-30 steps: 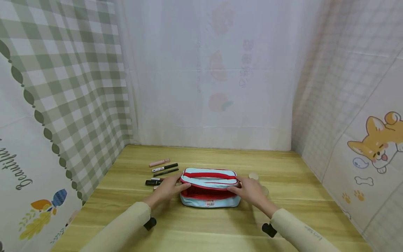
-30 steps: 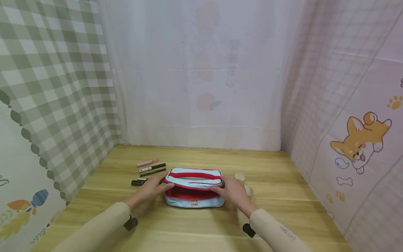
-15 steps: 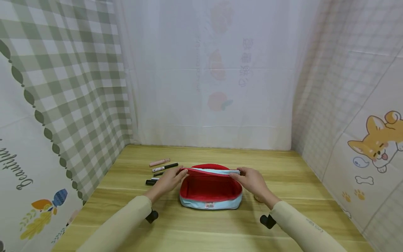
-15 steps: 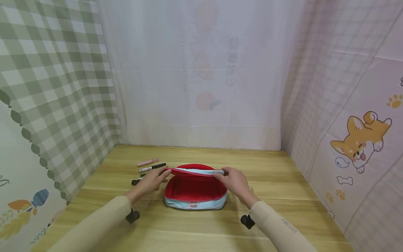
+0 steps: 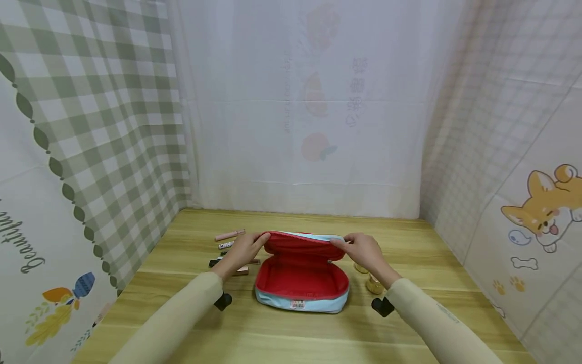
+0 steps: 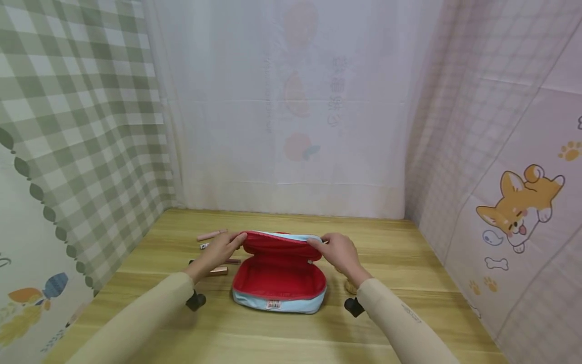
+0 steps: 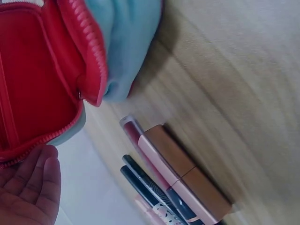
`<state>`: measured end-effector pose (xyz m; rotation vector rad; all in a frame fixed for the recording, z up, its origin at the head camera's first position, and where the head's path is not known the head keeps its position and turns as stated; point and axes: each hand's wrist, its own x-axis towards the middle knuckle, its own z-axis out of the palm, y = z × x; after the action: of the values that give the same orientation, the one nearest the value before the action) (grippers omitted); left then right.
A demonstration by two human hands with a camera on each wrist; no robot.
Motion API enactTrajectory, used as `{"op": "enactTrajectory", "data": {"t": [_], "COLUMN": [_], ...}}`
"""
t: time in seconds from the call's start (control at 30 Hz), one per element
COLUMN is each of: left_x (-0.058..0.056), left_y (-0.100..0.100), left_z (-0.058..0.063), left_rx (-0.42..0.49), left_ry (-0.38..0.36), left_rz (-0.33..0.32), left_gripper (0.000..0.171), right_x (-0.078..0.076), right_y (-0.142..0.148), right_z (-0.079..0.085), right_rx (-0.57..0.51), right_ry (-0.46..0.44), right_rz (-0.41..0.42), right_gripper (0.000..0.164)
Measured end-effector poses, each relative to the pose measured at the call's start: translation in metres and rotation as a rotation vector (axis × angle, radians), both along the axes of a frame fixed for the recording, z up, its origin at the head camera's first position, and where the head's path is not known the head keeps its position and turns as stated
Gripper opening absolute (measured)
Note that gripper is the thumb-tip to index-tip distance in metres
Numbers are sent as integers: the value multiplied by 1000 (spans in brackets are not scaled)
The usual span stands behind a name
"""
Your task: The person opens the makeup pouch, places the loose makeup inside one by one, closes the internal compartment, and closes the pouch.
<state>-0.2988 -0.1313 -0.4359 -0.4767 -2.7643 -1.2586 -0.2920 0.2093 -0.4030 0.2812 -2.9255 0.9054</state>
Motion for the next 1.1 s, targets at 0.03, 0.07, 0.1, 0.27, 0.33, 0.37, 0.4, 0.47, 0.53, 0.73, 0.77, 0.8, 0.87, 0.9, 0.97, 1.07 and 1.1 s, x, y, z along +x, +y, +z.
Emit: {"op": "enactTrajectory", "data": {"t": [0.03, 0.07, 0.1, 0.27, 0.33, 0.37, 0.4, 0.47, 0.53, 0.73, 0.77, 0.8, 0.87, 0.9, 0.97, 1.07, 1.1], "left_x": [-1, -2, -3, -10, -12, -14, -16, -19, -22, -29, -29, -30, -31, -32, -33, -35, -35], "left_y": [0, 0, 0, 3, 4, 4, 4, 4, 3, 2, 2, 3, 5, 6, 8, 9, 10], "left_z": [1, 1, 2, 2, 3, 3, 2, 2, 1, 1, 1, 2, 3, 4, 4, 2, 2], "left_rx": [6, 10, 18, 22, 16, 17, 14, 9, 4, -2, 0, 4, 3, 0, -7, -30, -30], "left_ry": [-5, -8, -13, -4, -2, -8, -12, -24, -28, -10, -11, -11, -8, -6, -6, 1, -4], "left_rz": [2, 1, 4, 33, 44, 46, 50, 54, 58, 87, 92, 96, 99, 101, 101, 95, 93], "left_gripper": [43, 42, 41, 38, 36, 36, 36, 36, 37, 36, 36, 36, 36, 36, 37, 40, 41], "right_x": [-2, -4, -7, -17, -20, -21, -23, -25, -27, -32, -32, -33, -34, -34, -35, -35, -35], "right_y": [0, 0, 0, 1, 1, 1, 1, -1, -3, -8, -8, -8, -8, -8, -9, -11, -12], "right_z": [1, 1, 1, 1, -1, -2, -3, -5, -6, -8, -8, -9, -10, -10, -12, -15, -16], "right_rx": [7, 11, 8, -9, -20, -28, -35, -47, -54, -68, -75, -82, -104, -119, -167, -215, -227], "right_ry": [3, 4, -3, -30, -41, -48, -55, -69, -77, -58, -55, -55, -50, -48, -65, -70, -71], "right_rz": [-3, -9, -19, -33, -35, -40, -44, -53, -66, -120, -125, -129, -137, -138, -138, -140, -143], "right_gripper": [50, 50, 50, 54, 55, 55, 56, 59, 61, 58, 56, 54, 51, 50, 49, 46, 46]}}
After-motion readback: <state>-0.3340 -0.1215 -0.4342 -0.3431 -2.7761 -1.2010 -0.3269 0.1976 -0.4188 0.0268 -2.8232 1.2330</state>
